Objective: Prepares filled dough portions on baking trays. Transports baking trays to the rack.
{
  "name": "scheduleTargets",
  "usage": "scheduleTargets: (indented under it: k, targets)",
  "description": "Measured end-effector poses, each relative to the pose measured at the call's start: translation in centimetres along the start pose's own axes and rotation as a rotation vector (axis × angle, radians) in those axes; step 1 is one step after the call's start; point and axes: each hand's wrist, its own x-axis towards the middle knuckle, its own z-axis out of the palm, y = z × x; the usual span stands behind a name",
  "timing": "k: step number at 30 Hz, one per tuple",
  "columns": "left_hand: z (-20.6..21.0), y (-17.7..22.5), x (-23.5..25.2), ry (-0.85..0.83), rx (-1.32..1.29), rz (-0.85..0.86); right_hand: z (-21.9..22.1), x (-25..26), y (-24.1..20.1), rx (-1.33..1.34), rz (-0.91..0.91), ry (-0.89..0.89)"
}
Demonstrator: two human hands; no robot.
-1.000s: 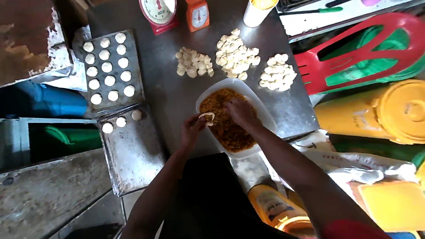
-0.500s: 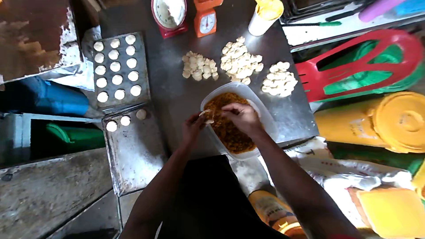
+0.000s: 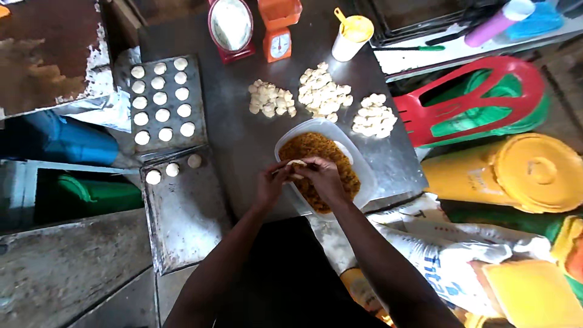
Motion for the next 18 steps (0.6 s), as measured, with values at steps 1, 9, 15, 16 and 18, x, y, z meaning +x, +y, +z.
scheduleTargets:
  k: [1, 9, 15, 16, 18]
  targets:
    - [-0.3, 0.0, -0.1, 0.024, 0.050, 0.015, 0.5, -0.3, -0.2, -0.011, -0.027, 0.013]
    - [-1.9, 2.8, -1.7, 0.214, 0.270, 0.039, 3.5, -1.1, -1.7, -0.041, -0.131, -0.148]
    - [-4.0, 4.5, -3.6, 0.189, 0.169, -0.004, 5.8, -0.2, -1.1, -0.122, -0.280, -0.124]
    - [-4.4, 4.5, -3.8, 0.211, 0.199, -0.006, 6.0, -0.2, -1.3, -0.151, -0.280, -0.165]
    - [-5.4, 4.4, -3.9, 0.250, 0.247, 0.011, 6.4, -0.5, -2.2, -0.201, -0.261, -0.297]
